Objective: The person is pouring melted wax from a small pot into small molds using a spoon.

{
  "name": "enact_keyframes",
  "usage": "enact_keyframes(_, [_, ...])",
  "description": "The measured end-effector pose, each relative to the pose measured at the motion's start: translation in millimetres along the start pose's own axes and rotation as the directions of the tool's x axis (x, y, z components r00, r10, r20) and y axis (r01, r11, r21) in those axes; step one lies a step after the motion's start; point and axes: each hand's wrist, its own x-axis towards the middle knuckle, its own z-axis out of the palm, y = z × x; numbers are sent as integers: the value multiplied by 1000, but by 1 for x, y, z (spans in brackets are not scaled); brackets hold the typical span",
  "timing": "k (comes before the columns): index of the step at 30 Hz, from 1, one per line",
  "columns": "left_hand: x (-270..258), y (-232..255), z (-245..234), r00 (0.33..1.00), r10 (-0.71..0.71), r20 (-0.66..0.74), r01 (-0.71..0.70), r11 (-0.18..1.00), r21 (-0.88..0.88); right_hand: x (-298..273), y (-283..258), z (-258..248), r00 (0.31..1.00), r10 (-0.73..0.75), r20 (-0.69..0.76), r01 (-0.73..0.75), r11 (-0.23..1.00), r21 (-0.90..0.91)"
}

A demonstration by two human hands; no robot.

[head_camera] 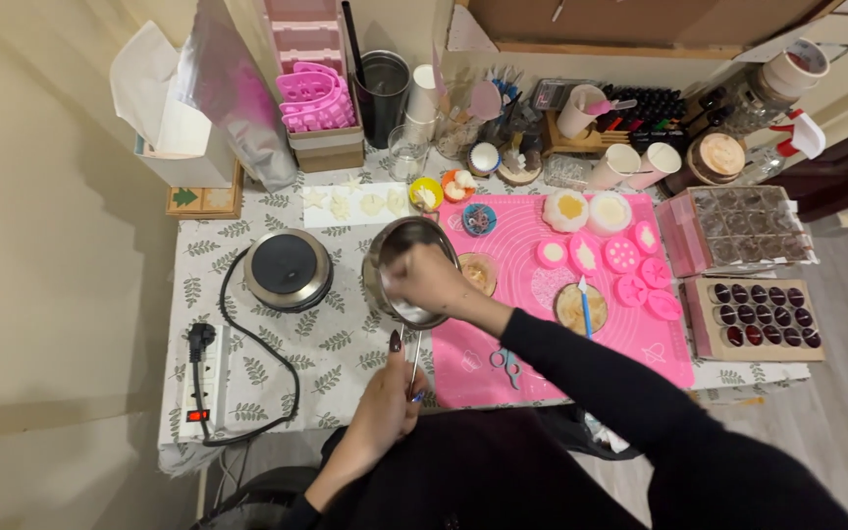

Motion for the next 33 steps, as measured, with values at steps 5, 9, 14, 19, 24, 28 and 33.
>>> enact_keyframes(5, [-2,11,12,996,-19,-87,23,999,47,12,32,10,921,-269,-282,226,958,-175])
enact_keyframes(9, [10,-1,11,991,73,-112,-64,994,89,1,10,7,943,-262,-206,240,963,-126])
enact_keyframes(14, [2,7,11,988,91,-125,-64,976,207,4,36,8,900,-311,-305,238,938,-253])
enact_keyframes(19, [7,17,11,989,35,-142,-1,974,228,14,49,7,988,118,96,-144,931,335])
enact_keyframes(24, [3,30,15,989,76,-130,-35,955,295,-2,28,5,954,292,72,-112,121,986])
enact_keyframes(28, [2,27,13,989,95,-116,-53,945,322,-9,34,-13,974,194,116,-184,376,908])
enact_keyframes(33, [11,31,7,973,199,-116,-121,869,480,-23,20,-6,982,176,67,-146,486,862])
